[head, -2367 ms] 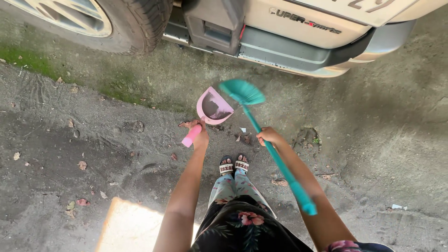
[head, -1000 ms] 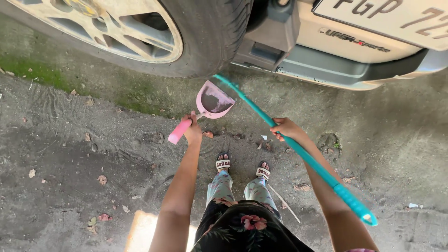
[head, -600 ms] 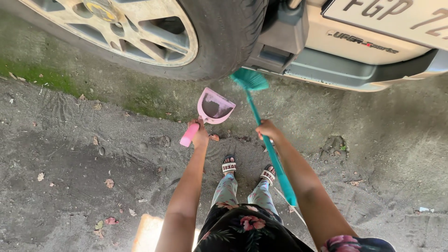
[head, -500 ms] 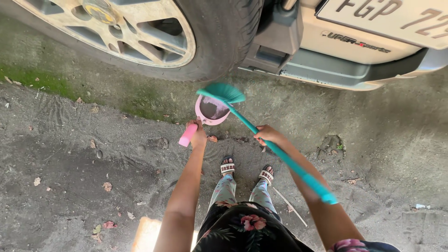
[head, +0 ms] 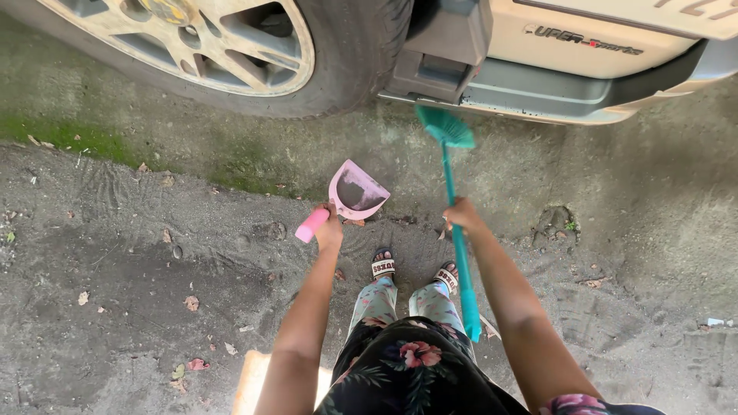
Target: The recorder uses a broom and dustpan to sweep up dirt and debris from a concrete garage floor.
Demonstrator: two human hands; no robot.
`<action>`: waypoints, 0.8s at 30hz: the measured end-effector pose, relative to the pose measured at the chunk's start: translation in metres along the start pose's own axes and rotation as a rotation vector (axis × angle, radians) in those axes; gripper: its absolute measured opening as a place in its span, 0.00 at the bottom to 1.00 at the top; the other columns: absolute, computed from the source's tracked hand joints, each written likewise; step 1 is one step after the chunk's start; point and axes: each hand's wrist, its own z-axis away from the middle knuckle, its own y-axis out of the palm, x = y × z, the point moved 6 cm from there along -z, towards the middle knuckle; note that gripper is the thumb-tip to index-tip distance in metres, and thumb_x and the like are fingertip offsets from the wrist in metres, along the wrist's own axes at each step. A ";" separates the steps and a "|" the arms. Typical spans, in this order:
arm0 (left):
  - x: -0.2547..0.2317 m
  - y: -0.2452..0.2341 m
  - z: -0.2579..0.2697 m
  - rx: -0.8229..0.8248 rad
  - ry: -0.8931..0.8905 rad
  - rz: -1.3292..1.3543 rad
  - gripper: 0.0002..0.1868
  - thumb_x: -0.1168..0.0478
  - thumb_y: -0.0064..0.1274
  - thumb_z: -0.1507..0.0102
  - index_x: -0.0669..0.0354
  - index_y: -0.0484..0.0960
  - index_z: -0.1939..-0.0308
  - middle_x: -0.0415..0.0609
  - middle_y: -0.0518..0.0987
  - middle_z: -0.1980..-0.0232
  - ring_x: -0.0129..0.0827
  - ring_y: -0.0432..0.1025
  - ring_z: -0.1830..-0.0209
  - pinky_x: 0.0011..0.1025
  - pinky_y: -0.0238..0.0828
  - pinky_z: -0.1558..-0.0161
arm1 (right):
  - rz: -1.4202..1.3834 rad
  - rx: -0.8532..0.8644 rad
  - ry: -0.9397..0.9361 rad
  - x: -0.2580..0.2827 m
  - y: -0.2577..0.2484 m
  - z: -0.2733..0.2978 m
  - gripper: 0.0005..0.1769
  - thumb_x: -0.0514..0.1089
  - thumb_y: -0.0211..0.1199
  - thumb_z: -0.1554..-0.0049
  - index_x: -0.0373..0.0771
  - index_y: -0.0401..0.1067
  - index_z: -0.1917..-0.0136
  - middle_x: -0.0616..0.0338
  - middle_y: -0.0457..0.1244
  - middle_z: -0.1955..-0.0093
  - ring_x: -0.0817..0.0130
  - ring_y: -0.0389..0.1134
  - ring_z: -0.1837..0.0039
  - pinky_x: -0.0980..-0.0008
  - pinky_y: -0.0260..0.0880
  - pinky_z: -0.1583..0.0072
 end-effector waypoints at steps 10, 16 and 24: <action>-0.039 0.015 0.058 -0.051 0.016 0.074 0.14 0.59 0.61 0.36 0.67 0.77 0.68 0.59 0.77 0.61 0.52 0.74 0.63 0.45 0.70 0.59 | -0.003 0.592 0.165 -0.021 -0.021 0.125 0.23 0.34 0.64 0.46 0.40 0.72 0.37 0.62 0.60 0.70 0.75 0.59 0.71 0.71 0.60 0.72; -0.058 0.008 0.102 -0.028 0.081 0.037 0.15 0.61 0.58 0.32 0.68 0.75 0.69 0.57 0.76 0.62 0.49 0.72 0.64 0.44 0.69 0.58 | -0.010 0.173 0.062 -0.043 -0.096 0.117 0.33 0.30 0.62 0.46 0.44 0.64 0.28 0.57 0.63 0.70 0.70 0.63 0.72 0.66 0.65 0.71; -0.056 0.059 0.176 -0.033 0.148 0.000 0.18 0.62 0.60 0.31 0.66 0.73 0.73 0.54 0.77 0.66 0.49 0.71 0.62 0.44 0.68 0.56 | -0.443 0.057 0.229 -0.137 -0.027 0.088 0.15 0.26 0.61 0.45 0.29 0.65 0.44 0.52 0.59 0.72 0.66 0.60 0.73 0.63 0.60 0.73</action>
